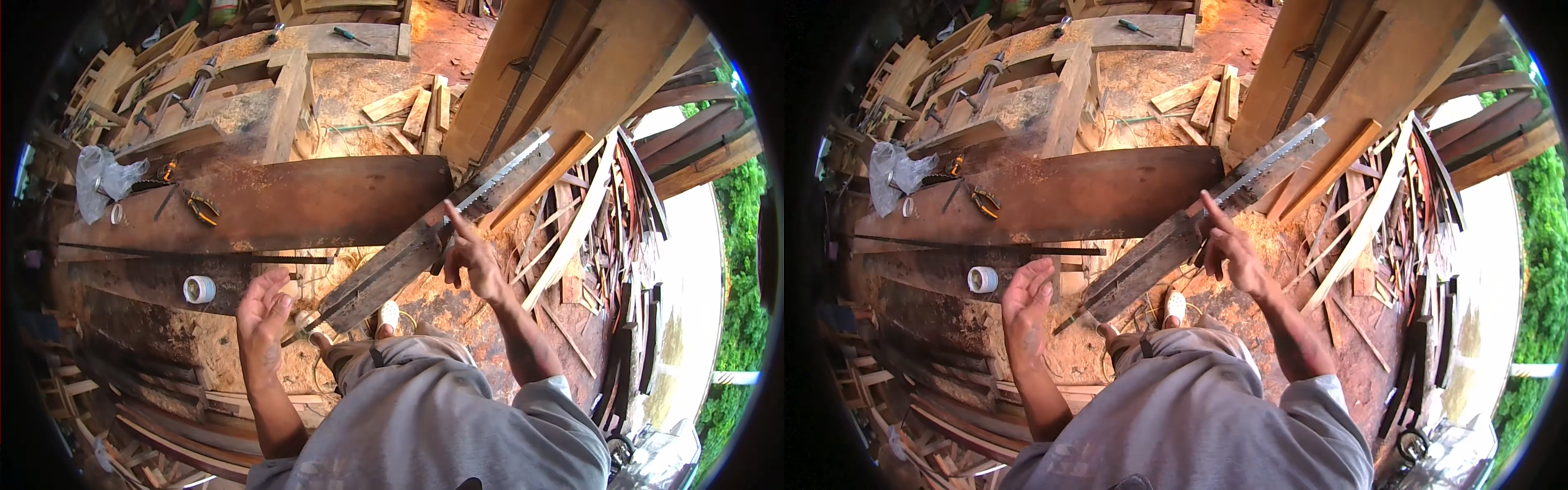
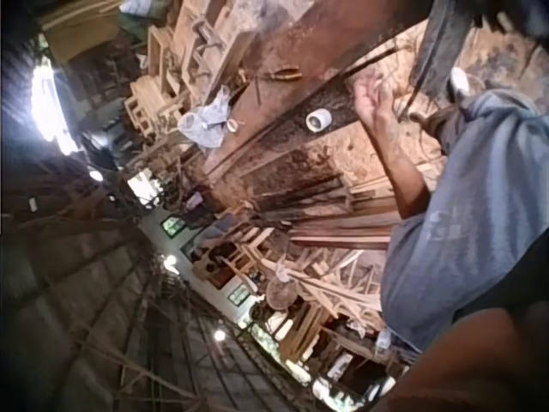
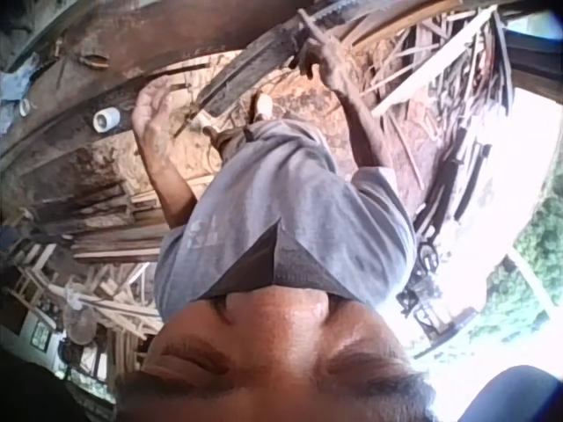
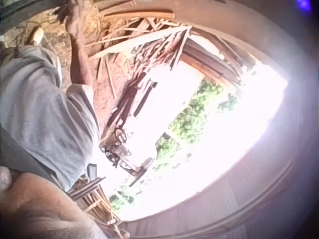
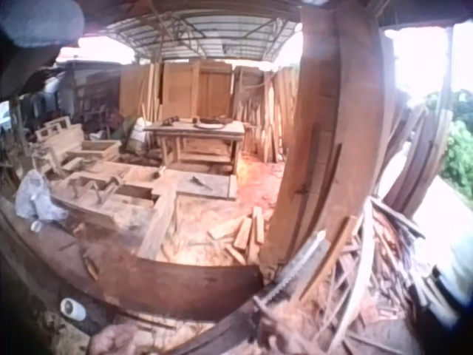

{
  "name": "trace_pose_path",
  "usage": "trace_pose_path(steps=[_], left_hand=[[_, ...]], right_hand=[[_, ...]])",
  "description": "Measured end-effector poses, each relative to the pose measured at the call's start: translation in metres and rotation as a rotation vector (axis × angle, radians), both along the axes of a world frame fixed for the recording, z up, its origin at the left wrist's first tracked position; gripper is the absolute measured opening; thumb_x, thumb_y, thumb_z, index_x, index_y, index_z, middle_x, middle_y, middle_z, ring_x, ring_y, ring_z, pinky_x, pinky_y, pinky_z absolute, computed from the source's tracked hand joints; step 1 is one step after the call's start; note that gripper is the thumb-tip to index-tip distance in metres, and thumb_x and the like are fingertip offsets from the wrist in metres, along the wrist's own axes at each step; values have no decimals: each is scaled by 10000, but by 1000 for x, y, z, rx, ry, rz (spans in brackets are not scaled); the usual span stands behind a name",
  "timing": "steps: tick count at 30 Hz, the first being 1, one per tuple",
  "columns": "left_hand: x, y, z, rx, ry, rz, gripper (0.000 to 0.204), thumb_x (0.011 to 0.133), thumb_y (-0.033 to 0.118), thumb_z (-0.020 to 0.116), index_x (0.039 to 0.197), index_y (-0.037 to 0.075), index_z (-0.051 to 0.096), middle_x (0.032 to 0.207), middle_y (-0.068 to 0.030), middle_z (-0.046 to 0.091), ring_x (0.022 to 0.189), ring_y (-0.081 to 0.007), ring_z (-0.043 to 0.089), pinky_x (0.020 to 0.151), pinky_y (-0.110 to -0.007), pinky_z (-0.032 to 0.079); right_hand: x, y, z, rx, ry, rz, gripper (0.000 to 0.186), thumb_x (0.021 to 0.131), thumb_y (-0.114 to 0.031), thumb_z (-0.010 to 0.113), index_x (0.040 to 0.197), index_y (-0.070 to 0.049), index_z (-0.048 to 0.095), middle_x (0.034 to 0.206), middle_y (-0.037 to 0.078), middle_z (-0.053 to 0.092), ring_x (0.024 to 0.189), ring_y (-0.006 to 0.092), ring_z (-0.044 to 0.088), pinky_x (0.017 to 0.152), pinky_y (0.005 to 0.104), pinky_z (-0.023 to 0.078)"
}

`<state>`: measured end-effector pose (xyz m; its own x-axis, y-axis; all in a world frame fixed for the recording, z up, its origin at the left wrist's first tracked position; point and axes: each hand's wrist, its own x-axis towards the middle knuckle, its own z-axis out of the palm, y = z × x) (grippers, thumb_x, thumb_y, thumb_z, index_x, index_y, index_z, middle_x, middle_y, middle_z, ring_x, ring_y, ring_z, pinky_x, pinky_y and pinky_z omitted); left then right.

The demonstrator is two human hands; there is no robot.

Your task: The person cleans a small metal component, applies a substance from a container, and then heats the component using a handheld blowtorch.

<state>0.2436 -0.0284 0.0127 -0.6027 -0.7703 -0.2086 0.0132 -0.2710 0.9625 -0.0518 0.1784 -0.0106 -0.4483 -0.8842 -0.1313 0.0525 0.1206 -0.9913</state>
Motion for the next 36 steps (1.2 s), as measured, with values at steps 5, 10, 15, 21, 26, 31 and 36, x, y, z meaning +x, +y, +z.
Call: trace_pose_path(steps=[5, 10, 15, 21, 26, 31, 36], left_hand=[[2, 7, 9, -18, 2, 47, 407, 881, -14, 621, 1280, -47, 550, 1293, -119, 585, 1248, -213, 525, 1116, -332, 347], [10, 12, 7, -18, -16, 62, 409, 878, -24, 610, 1283, -47, 550, 1292, -124, 585, 1251, -218, 525, 1113, -334, 354], [9, 15, 3, -42, 9, 61, 397, 888, -41, 592, 1283, -47, 549, 1296, -127, 584, 1252, -222, 528, 1111, -339, 358], [3, 19, 18, -52, -13, 66, 386, 900, -47, 583, 1285, -46, 549, 1301, -124, 583, 1250, -217, 532, 1113, -334, 358], [10, 13, 26, -119, -65, 73, 389, 902, -40, 589, 1289, -49, 552, 1301, -123, 587, 1243, -209, 538, 1106, -326, 362], [21, 9, 31, -119, -92, 96, 427, 889, 26, 635, 1301, -42, 547, 1289, -120, 585, 1230, -202, 524, 1092, -326, 361], [55, 2, 23, -95, -117, 184, 414, 892, -22, 614, 1300, -60, 550, 1290, -128, 593, 1203, -215, 557, 1093, -326, 371]], right_hand=[[-3, 9, -10, 168, 354, -10, 647, 1054, -502, 304, 1591, -141, 267, 651, 105, 620, 559, 173, 577, 600, 327, 498], [-11, 27, -19, 188, 304, -26, 622, 1057, -481, 312, 1574, -136, 319, 580, 86, 581, 551, 161, 584, 611, 334, 490], [-6, 31, 5, 135, 398, -139, 599, 1044, -422, 358, 1568, -133, 334, 513, 104, 547, 492, 212, 582, 571, 376, 479], [-14, 14, 21, 337, 898, 43, 655, 977, -313, 467, 1576, -119, 287, 543, 209, 546, 523, 367, 595, 590, 475, 485], [-39, 1, 46, 248, 600, 77, 617, 860, -150, 495, 1463, -32, 432, 512, 158, 500, 511, 304, 570, 570, 446, 470], [-61, -27, 70, 226, 839, 494, 616, 735, -56, 525, 1350, -33, 545, 487, 98, 516, 454, 225, 540, 485, 399, 439], [-47, -9, 54, 443, 1370, 562, 678, 772, -61, 528, 1447, -36, 474, 448, 14, 423, 382, 171, 436, 393, 375, 392]])
